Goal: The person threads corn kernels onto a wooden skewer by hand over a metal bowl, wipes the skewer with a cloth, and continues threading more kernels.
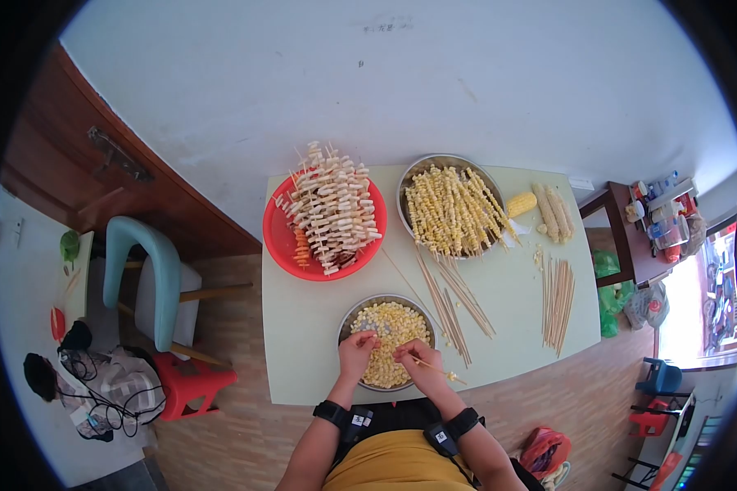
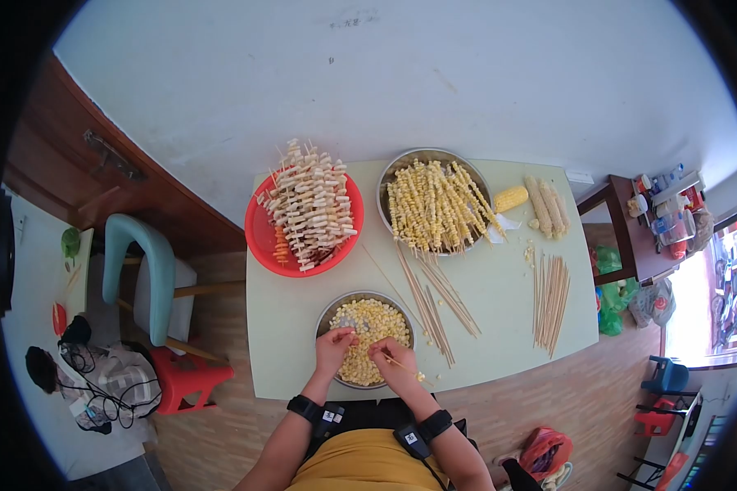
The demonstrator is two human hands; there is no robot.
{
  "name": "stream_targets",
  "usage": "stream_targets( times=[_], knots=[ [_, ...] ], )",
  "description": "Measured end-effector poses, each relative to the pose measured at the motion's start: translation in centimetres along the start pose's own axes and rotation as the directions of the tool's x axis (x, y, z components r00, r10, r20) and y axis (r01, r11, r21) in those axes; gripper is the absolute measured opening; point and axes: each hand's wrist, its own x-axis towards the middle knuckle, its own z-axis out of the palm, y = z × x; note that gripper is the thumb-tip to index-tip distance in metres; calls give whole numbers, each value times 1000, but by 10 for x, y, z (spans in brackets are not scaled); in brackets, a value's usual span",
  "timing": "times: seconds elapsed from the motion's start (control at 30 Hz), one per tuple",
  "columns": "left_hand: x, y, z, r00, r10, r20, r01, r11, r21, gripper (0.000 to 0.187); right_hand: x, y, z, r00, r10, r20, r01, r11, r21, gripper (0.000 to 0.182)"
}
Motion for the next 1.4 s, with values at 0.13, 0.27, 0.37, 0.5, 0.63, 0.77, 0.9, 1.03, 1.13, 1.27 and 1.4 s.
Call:
stream_targets(
  times=[0.13, 0.27, 0.37, 0.5, 0.63, 0.77, 0.9, 1.03, 1.13, 1.27, 1.4],
  knots=[
    [0, -2, 1, 999, 36, -20, -36, 999, 19, 14, 0, 5, 2, 997, -67, -31, 63, 989, -132, 7],
    [-2, -1, 3, 997, 72, -40, -72, 997, -2, 13, 1, 2, 7, 981, -181, -72, 153, 946, -287, 10],
    [-3, -1, 3, 993, 104, -56, -103, 995, 14, 13, 0, -10, 10, 976, -211, -46, 183, 923, -339, 10],
    [-3, 1, 4, 992, 104, -74, -106, 994, -28, 13, 1, -7, 11, 983, -181, -42, 159, 935, -316, 10],
    [-4, 8, 1, 996, 69, -64, -76, 991, -114, 14, 2, -4, 11, 982, -182, -44, 165, 954, -248, 11],
    [-6, 12, -2, 995, 76, -59, -82, 990, -114, 14, 2, -6, 9, 989, -145, -42, 135, 974, -182, 13],
    [-12, 20, -2, 996, 93, 1, -92, 991, -95, 15, 2, -5, 10, 986, -163, -45, 156, 979, -131, 13],
    [-23, 40, 7, 993, 101, 65, -99, 994, -36, 16, 2, -6, 6, 993, -113, -16, 109, 981, -158, 12],
    [-19, 36, 5, 997, 83, -7, -83, 996, -21, 16, -8, -32, 2, 996, -86, -5, 86, 994, -60, 14],
    [-7, 26, -7, 980, 154, -128, -157, 988, -14, 14, -12, -24, -10, 967, -195, -163, 215, 970, 116, 22],
    [-7, 29, -4, 976, 159, -149, -161, 987, -3, 15, -16, -55, -23, 875, -216, -432, 316, 933, 173, 29]
  ],
)
